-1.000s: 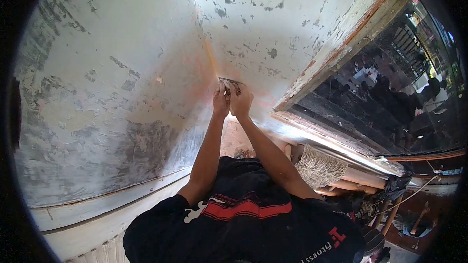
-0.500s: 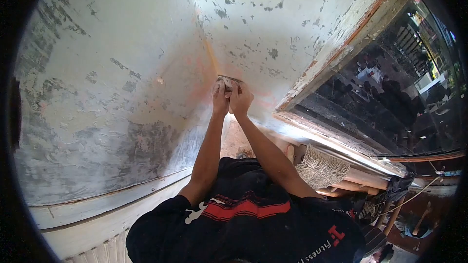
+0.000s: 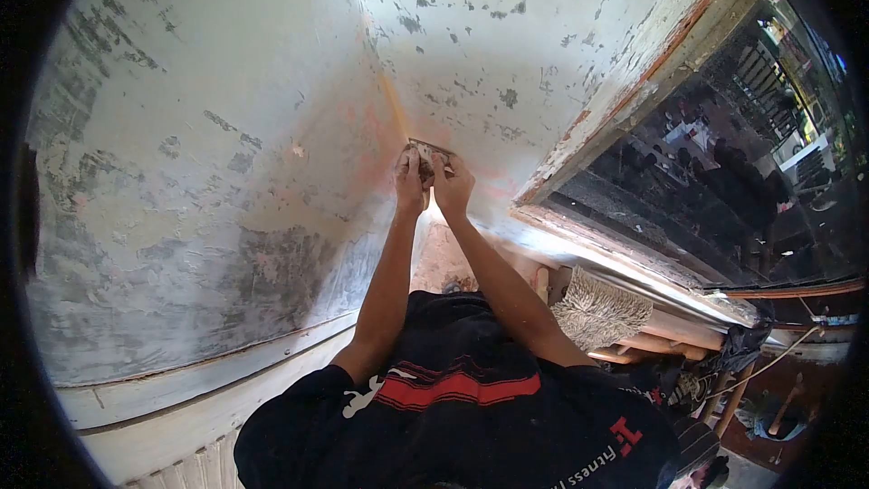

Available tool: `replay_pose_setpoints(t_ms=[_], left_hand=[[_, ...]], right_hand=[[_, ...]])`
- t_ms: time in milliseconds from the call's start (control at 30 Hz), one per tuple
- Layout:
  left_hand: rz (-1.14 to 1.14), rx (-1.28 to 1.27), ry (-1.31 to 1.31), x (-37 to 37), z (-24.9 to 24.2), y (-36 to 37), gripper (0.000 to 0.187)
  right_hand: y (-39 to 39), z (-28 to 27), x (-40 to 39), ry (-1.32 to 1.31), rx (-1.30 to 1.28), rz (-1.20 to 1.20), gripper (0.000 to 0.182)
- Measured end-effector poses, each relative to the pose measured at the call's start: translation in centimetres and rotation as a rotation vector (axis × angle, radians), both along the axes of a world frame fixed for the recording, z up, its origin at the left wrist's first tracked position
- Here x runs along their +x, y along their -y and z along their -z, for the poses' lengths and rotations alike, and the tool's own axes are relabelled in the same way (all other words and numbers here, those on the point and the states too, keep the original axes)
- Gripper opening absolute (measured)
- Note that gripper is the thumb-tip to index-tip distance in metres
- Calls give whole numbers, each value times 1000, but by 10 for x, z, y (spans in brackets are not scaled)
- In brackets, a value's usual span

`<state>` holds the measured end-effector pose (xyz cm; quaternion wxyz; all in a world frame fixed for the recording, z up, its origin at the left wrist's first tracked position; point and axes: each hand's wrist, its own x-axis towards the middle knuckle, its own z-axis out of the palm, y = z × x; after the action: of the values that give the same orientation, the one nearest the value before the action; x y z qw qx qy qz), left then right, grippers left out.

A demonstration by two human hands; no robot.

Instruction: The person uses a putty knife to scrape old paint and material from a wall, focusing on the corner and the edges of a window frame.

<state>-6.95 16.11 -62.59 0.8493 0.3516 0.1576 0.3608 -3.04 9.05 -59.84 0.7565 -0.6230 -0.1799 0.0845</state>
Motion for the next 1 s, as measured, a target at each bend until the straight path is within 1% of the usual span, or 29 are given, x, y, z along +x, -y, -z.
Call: replay_pose_setpoints(t_ms=[33,100,167,200,300,367,467,567,633,700,767,800,833,900,933,967,1000], left_hand=[[1,0,0,1,-5,3,17],[-85,-25,-65,3,-10,9,16],[-50,-20,-48,1,-10,7,16],[-17,-14,-29,0,-11,6,15],[-47,-8,-52,3,-17,5,18],[-75,13,-47,8,-14,6,19],[-93,54,-45,9,-25,0,18],[-110,75,-69,12,-36,-2,18],[-133,80,-83,13,-50,0,18],[-129,-38,-54,9,-58,7,18],[-103,4,-38,6,-45,3,18],[-76,53,-19,6,-45,1,17],[-75,52,-18,7,-44,4,17],[-204,24,-135,8,-41,12,17],[-202,25,-133,6,-36,11,17],[-145,12,-133,2,-28,10,17],[-87,-1,-134,-1,-24,9,17]], right_hand=[[0,3,1,-10,-31,-9,22],[0,13,2,-24,-64,-14,22],[-4,26,5,21,-84,10,23],[-5,20,4,21,-83,11,23],[-4,-5,-1,-30,-52,29,24],[-1,-23,-5,35,-102,61,26],[-8,-16,-1,45,-36,90,26],[-10,-37,-3,40,-4,98,25],[-12,-33,-1,24,-2,88,26],[-11,-21,3,5,-13,78,27],[-12,-3,9,173,-133,121,27],[-11,-7,7,176,-134,119,27],[-9,-11,3,141,-114,121,26],[-4,-7,-3,104,-95,124,26],[-2,-1,-3,23,-84,76,26],[-1,6,-2,-59,-73,29,26],[-1,5,-2,-58,-72,33,26]])
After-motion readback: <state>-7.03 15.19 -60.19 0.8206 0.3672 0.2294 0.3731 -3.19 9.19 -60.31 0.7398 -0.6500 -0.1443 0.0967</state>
